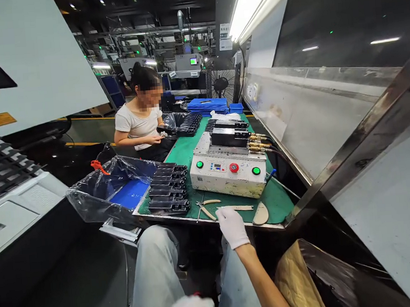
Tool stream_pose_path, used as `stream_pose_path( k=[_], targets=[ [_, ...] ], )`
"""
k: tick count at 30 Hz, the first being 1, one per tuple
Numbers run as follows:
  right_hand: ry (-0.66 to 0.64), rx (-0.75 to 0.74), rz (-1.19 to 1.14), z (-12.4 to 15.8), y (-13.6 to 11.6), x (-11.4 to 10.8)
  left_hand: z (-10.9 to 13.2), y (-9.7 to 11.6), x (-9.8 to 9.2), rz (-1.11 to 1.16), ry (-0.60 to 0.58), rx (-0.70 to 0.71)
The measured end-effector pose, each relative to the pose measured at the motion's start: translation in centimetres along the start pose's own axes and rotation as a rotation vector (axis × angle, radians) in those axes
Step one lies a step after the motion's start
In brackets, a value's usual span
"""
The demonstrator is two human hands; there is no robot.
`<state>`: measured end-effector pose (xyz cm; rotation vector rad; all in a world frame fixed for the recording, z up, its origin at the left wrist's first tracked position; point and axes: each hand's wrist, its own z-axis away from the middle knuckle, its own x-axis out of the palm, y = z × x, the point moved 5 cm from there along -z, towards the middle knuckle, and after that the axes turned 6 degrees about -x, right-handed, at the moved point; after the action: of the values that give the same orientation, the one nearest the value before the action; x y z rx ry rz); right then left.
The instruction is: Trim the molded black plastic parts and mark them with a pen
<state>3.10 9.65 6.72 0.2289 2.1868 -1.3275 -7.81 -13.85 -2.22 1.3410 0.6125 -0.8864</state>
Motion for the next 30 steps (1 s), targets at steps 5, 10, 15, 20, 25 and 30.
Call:
stream_pose_path(
  k=[5,10,15,20,25,30],
  targets=[
    [0.058,-0.147,0.151,2.1,-0.2,-0.9,-4.7,-4.2,-15.6,-0.132,0.630,-0.053],
    [-0.135,-0.075,0.622,-0.5,2.5,-4.5,-11.4,-8.0,-23.7,-0.470,0.512,-0.033],
    [-0.453,0.026,0.737,-3.3,4.3,-5.4,-13.9,-8.3,-24.0,-0.560,0.427,0.005],
    [-0.472,0.034,0.733,-4.1,3.1,-5.5,-14.7,-8.1,-23.9,-0.616,0.443,-0.001],
    [-0.165,0.176,0.844,-3.0,2.8,-9.7,-12.3,-8.8,-22.0,-0.606,0.584,0.008],
    [-0.156,0.612,0.790,-0.1,6.9,-12.8,-8.7,-6.7,-17.8,-0.482,0.803,0.356]
  ],
)
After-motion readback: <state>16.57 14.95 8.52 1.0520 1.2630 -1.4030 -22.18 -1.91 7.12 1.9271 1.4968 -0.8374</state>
